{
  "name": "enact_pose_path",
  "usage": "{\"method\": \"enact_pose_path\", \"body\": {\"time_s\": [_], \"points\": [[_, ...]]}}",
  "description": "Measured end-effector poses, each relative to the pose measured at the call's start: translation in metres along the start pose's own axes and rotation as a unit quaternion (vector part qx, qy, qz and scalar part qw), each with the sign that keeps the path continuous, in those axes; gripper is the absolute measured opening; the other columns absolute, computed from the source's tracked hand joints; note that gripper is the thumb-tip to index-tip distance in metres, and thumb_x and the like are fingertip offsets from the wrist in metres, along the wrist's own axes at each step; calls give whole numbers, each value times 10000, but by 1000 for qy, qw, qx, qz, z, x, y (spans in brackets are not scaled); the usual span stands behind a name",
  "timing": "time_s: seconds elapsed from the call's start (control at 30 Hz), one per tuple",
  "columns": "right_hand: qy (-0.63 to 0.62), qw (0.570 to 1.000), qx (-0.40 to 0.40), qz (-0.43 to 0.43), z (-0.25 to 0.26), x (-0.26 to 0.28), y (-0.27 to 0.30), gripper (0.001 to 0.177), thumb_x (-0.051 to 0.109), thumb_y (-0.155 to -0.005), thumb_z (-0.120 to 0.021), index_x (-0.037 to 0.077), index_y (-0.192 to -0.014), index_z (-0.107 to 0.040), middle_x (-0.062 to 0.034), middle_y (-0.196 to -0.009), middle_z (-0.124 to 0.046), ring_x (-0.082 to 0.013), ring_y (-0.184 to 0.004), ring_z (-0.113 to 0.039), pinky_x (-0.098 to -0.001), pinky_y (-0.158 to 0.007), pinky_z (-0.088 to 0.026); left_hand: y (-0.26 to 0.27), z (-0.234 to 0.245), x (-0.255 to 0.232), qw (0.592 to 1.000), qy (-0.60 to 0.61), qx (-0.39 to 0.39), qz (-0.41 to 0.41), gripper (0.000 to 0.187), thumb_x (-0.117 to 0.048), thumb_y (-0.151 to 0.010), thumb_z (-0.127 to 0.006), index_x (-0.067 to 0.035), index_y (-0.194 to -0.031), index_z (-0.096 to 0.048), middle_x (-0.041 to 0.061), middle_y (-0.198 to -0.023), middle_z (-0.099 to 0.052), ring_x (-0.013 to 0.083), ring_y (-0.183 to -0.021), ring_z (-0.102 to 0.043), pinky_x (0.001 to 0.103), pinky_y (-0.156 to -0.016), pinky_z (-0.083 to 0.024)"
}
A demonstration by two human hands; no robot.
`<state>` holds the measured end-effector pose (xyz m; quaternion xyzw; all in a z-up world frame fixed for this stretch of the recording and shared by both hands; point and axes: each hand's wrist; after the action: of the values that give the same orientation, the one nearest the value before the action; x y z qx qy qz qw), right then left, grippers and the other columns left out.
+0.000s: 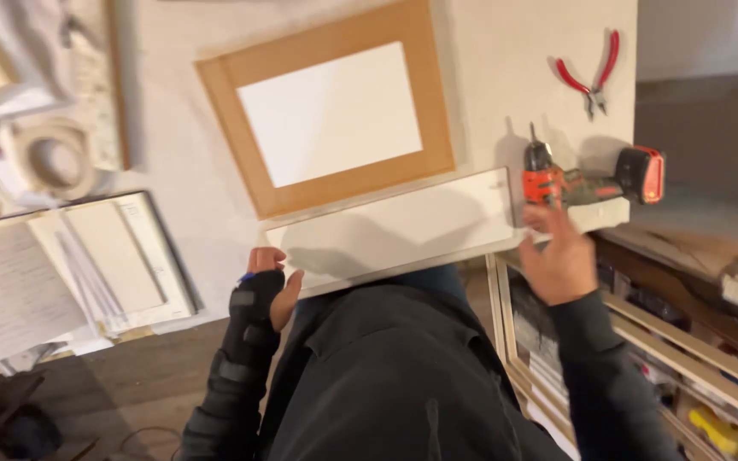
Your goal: Preparing a picture frame by removing staples, drilling holes, and sanding.
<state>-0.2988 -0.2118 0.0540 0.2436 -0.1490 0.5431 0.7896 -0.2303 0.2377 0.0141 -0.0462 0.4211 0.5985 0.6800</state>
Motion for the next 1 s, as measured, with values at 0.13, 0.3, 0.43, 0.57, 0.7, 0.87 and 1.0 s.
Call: {"method": "enact_pose_path", "body": {"time_s": [0.13, 0.3, 0.43, 0.57, 0.7, 0.87, 1.0], "points": [[-40, 998, 40, -25, -59, -5, 14, 489, 145, -860, -727, 28, -1309, -575, -209, -1255, -639, -388, -1153, -615, -467, -990, -495, 23, -38, 74, 990, 62, -130, 10, 468, -149, -751, -759, -10, -1133, -526, 176, -1111, -551, 331, -954, -630, 421, -768, -522], [17, 996, -57, 69, -98, -40, 19, 589, 193, -868, -764, -12, -1380, -556, -241, -1358, -604, -414, -1276, -551, -483, -1085, -462, 38, -22, 50, 978, 160, -129, 32, 548, -190, -795, -733, -33, -1280, -533, 147, -1156, -601, 291, -1047, -639, 390, -860, -530], [53, 993, -90, 55, -108, -52, 16, 519, 230, -908, -779, 3, -1348, -626, -217, -1293, -645, -371, -1214, -629, -452, -1048, -510, 41, -12, 52, 980, 172, -99, -8, 590, -211, -779, -779, -16, -1272, -521, 181, -1189, -572, 312, -1054, -614, 393, -887, -519], [47, 994, -86, 42, -110, -54, 15, 478, 219, -907, -776, 16, -1325, -661, -203, -1292, -662, -352, -1126, -678, -425, -977, -546, 46, -10, 72, 955, 294, -45, -8, 586, -253, -811, -785, -20, -1290, -539, 168, -1164, -614, 258, -1108, -629, 366, -916, -521], [-21, 997, -70, 8, -126, -35, 15, 597, 247, -843, -792, 33, -1381, -646, -186, -1309, -670, -328, -1132, -678, -418, -976, -531, 44, -4, 90, 949, 307, -70, -8, 628, -257, -801, -797, -17, -1313, -525, 179, -1156, -615, 249, -1058, -622, 361, -893, -528], [10, 995, -57, 84, -126, -30, 16, 689, 256, -817, -817, 28, -1431, -602, -195, -1361, -636, -320, -1238, -642, -407, -1008, -526, 53, -4, 101, 942, 330, -63, 14, 632, -233, -800, -776, -32, -1339, -514, 189, -1148, -673, 263, -982, -661, 360, -849, -543], [27, 998, -21, 49, -109, 1, 22, 798, 295, -723, -857, 44, -1424, -570, -179, -1380, -614, -334, -1207, -611, -430, -994, -512, 55, -2, 80, 979, 174, -102, -15, 649, -151, -779, -754, -31, -1357, -484, 202, -1298, -552, 344, -1025, -657, 411, -846, -541]]}}
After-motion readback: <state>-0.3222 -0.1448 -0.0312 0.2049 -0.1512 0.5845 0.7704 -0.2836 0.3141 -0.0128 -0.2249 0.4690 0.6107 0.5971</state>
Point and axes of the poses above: each hand's wrist, its own y-axis away from the middle knuckle, its own z-axis out of the back of the hand, x = y × z
